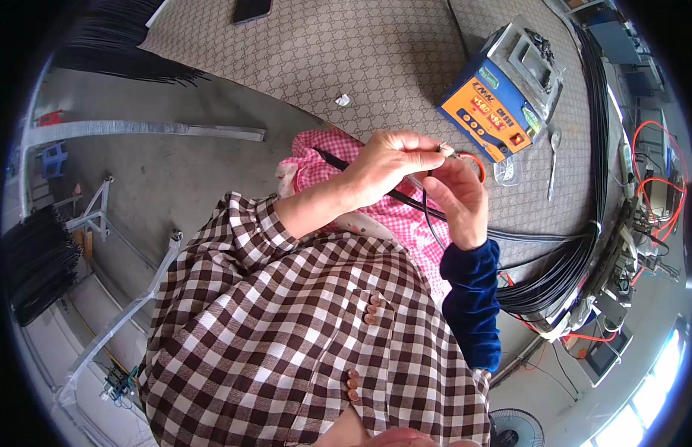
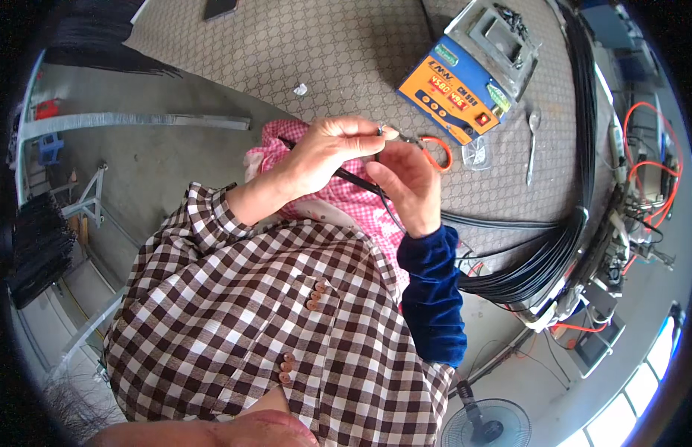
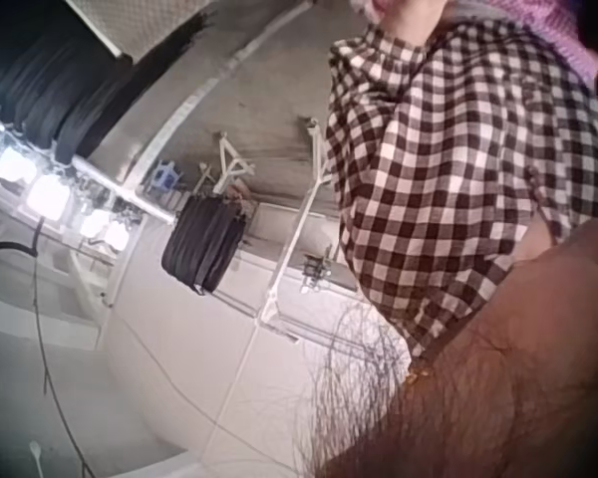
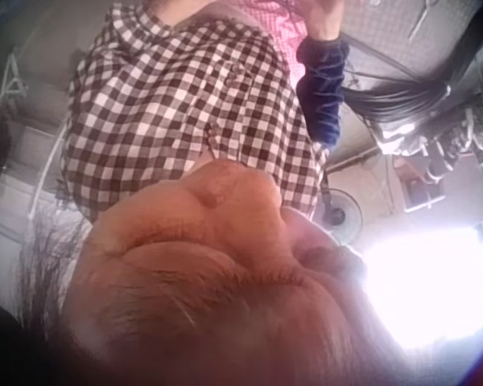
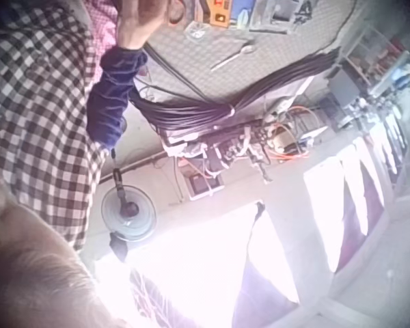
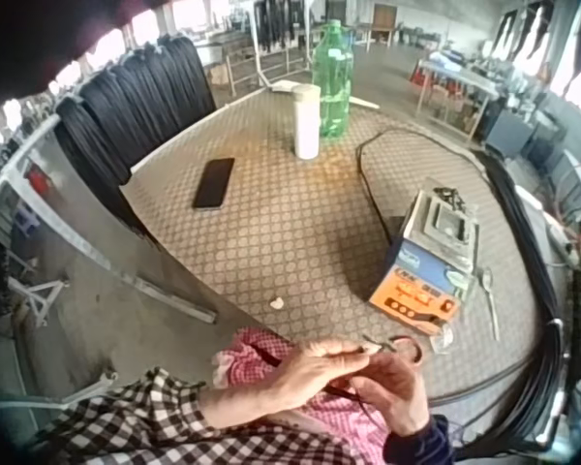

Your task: Stripping the insulation from the ends of black electrical cables using a manual stripping machine.

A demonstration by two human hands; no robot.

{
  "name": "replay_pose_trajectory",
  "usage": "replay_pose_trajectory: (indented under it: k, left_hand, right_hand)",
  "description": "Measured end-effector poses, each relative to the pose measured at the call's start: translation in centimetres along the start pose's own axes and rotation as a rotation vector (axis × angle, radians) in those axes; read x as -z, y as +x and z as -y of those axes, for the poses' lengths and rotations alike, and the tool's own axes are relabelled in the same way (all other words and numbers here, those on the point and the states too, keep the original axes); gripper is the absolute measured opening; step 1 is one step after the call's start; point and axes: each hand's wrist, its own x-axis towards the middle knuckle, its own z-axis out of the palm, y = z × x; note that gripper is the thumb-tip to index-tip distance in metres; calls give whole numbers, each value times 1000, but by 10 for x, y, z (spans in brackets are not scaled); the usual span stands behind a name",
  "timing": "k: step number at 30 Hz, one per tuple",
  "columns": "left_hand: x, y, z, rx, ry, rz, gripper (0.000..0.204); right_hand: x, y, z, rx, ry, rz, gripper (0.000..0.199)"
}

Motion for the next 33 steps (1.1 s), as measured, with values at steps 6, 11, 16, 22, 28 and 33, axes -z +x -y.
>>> replay_pose_trajectory:
  k: [6, 11, 16, 22, 28, 33]
  left_hand:
    - [-2, 4, 0, 66, -271, 44, 29]
    - [0, 6, 0, 161, -443, 34, 32]
    - [3, 7, 1, 187, -468, 81, 34]
    - [5, 8, 0, 198, -483, 102, 37]
    - [3, 7, 3, 163, -488, 127, 35]
    - [0, 6, 1, 143, -499, 97, 26]
  right_hand:
    - [3, 3, -19, 23, 224, -50, 7]
    - [2, 2, -16, -14, 219, -71, 4]
    - [1, 1, -16, -14, 238, -79, 4]
    - [1, 1, -16, 3, 219, -99, 3]
    - [2, 1, -19, 24, 242, -97, 5]
    - [3, 1, -19, 38, 244, -83, 9]
